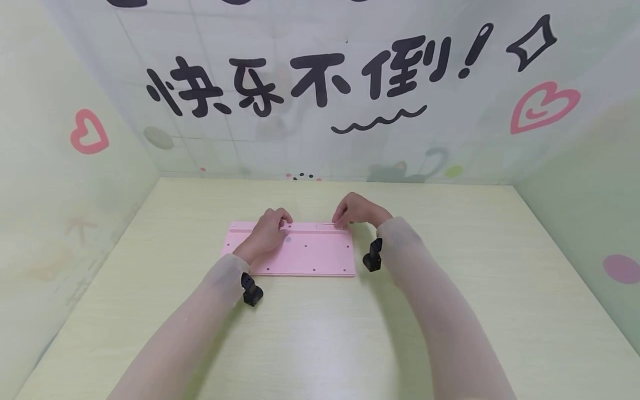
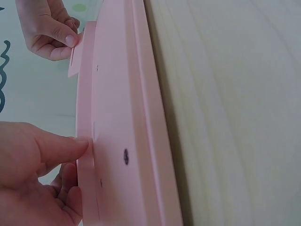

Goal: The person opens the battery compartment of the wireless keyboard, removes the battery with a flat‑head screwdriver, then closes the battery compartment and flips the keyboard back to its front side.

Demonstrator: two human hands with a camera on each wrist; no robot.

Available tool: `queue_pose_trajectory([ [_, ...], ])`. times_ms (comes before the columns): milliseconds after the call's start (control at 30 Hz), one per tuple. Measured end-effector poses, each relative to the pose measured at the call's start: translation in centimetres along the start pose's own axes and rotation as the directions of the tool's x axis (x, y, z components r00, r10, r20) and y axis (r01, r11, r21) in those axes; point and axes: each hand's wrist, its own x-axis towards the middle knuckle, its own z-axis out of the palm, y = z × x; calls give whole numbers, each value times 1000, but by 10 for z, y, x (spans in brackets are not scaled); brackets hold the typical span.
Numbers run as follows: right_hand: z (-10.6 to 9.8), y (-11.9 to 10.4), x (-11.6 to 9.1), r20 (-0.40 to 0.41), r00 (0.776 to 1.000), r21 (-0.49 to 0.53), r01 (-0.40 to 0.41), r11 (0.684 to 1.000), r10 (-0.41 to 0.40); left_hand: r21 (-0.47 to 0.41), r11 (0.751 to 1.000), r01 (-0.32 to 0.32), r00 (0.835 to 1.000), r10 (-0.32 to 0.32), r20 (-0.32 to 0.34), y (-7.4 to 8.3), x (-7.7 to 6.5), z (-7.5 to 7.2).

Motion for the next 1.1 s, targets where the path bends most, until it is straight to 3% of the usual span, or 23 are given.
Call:
queue_pose_trajectory([
  [600,0,0,4,-3,1000,12,3,1000,-3,-3,1000,-8,1000,8,3,2,-2,-1],
  [1100,6,-6,10,26,999,90,-30,995,27,-4,1000,10,1000,-10,6,2,-1,-2],
])
